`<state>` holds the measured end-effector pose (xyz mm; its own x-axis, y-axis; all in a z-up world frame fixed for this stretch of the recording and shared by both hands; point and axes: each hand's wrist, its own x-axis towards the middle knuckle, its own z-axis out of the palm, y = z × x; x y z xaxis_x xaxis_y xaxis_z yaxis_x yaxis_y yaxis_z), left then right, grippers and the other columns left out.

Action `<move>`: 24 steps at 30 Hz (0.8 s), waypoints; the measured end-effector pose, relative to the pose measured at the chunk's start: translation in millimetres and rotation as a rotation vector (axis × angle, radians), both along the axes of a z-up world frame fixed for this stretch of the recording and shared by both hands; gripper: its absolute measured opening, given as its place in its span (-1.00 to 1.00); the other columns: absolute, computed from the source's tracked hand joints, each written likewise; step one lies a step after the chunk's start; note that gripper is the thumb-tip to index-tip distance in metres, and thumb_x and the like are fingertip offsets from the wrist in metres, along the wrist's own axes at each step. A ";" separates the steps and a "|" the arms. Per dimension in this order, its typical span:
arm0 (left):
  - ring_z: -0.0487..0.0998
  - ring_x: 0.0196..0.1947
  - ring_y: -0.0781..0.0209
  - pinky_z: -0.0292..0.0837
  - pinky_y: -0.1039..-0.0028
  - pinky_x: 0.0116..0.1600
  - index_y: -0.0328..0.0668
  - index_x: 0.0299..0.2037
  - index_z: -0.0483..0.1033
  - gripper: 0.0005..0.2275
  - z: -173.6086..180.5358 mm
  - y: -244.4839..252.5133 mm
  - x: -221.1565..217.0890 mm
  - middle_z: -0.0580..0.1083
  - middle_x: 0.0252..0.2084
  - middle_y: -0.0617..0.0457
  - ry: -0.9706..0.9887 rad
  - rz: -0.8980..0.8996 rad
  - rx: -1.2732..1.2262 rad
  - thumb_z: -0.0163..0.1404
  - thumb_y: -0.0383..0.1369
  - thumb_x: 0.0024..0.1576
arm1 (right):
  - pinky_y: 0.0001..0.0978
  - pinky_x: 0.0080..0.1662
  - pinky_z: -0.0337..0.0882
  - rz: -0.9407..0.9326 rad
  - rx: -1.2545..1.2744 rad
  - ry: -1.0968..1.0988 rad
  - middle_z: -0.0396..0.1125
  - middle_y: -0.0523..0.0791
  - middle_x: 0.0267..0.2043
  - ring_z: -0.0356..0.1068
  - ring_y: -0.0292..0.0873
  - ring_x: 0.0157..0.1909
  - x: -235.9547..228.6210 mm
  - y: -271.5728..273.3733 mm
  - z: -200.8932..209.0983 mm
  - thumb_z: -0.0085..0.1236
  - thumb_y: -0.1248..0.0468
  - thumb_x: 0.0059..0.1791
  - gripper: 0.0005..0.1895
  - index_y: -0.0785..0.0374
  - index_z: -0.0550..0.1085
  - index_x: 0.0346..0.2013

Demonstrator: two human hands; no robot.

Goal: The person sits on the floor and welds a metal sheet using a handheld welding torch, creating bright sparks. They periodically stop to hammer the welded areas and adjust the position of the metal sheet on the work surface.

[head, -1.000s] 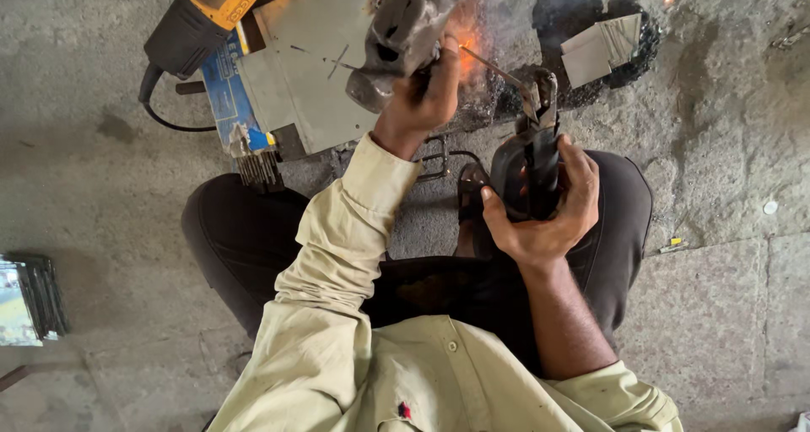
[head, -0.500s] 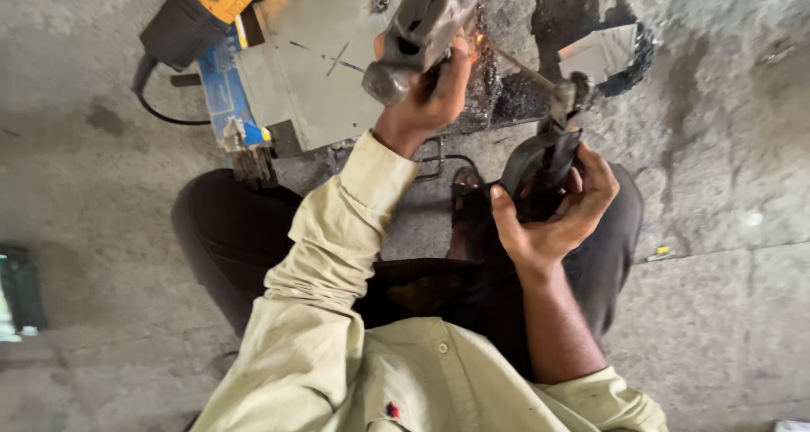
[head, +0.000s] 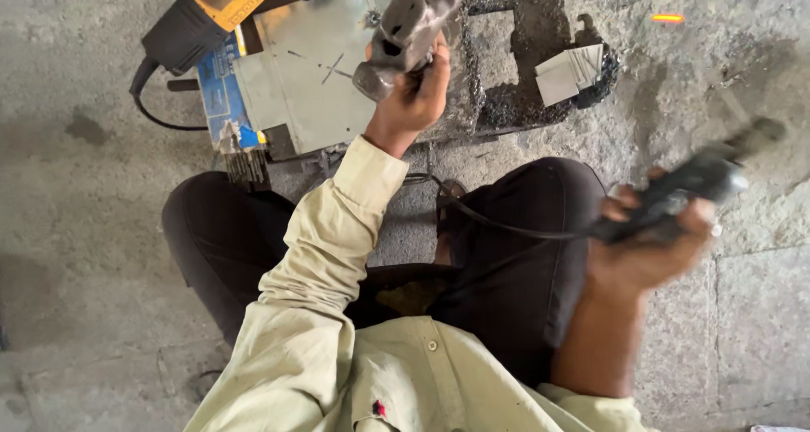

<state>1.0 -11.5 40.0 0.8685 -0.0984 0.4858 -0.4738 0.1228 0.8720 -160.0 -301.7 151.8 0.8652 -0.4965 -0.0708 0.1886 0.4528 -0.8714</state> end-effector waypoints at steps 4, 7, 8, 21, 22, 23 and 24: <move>0.27 -0.48 0.41 0.24 0.52 -0.36 -0.10 -0.08 0.34 -0.96 13.1 12.7 -7.5 0.32 -0.40 0.19 0.077 0.045 -0.065 -0.12 -0.38 0.41 | -0.01 0.08 0.50 -0.019 0.026 0.277 0.39 0.01 0.11 0.45 0.02 0.14 -50.0 -64.4 -20.2 -0.29 -0.16 0.12 -0.41 0.24 0.32 0.17; 0.25 -0.57 0.44 0.24 0.53 -0.46 -0.07 -0.14 0.35 -0.94 33.5 23.3 -11.0 0.31 -0.47 0.21 0.116 0.096 -0.041 -0.11 -0.38 0.41 | 0.23 0.29 0.33 0.092 -0.076 0.628 0.31 -0.03 0.04 0.35 0.08 0.22 -84.2 -91.0 -48.4 -0.29 -0.10 0.14 -0.50 0.19 0.37 0.10; 0.22 -0.60 0.44 0.21 0.53 -0.51 -0.10 -0.14 0.35 -0.95 41.4 25.4 -16.5 0.29 -0.50 0.21 0.123 0.134 -0.018 -0.08 -0.39 0.38 | 0.13 0.17 0.36 0.189 -0.136 0.777 0.40 -0.02 -0.02 0.40 0.04 0.11 -95.5 -96.7 -55.0 -0.35 -0.15 0.09 -0.42 0.18 0.42 0.08; 0.43 -0.28 0.19 0.48 0.31 -0.18 -0.21 -0.05 0.35 -0.89 159.7 4.8 -155.9 0.41 -0.21 -0.05 0.263 0.002 0.024 -0.09 -0.34 0.41 | -0.10 0.16 0.42 0.540 -1.431 0.306 0.40 0.11 0.13 0.41 0.06 0.18 -66.9 100.2 65.7 0.32 0.38 -0.16 -0.38 0.32 0.41 0.20; 0.43 -0.22 0.16 0.46 0.27 -0.13 -0.26 0.00 0.31 -0.84 165.7 6.8 -160.1 0.40 -0.16 -0.09 0.249 0.017 0.091 -0.08 -0.33 0.38 | -0.11 0.23 0.36 0.612 -1.189 0.168 0.34 0.18 0.24 0.37 0.07 0.28 -60.5 136.2 53.1 0.24 0.36 -0.09 -0.27 0.42 0.26 0.36; 0.43 -0.16 0.13 0.44 0.23 -0.07 -0.30 0.04 0.26 -0.78 171.2 10.0 -163.1 0.39 -0.12 -0.12 0.235 0.034 0.158 -0.07 -0.31 0.36 | -0.17 0.17 0.41 0.597 -1.111 0.185 0.38 0.13 0.18 0.41 0.01 0.23 -54.9 158.3 41.9 0.14 0.34 -0.03 -0.34 0.38 0.23 0.36; 0.43 -0.11 0.10 0.41 0.19 -0.02 -0.34 0.08 0.21 -0.71 175.4 16.1 -164.9 0.38 -0.08 -0.16 0.228 0.054 0.227 -0.06 -0.29 0.33 | -0.24 0.10 0.46 0.589 -1.029 0.204 0.42 0.08 0.11 0.46 -0.05 0.17 -52.0 174.4 29.1 0.05 0.31 0.04 -0.41 0.34 0.20 0.36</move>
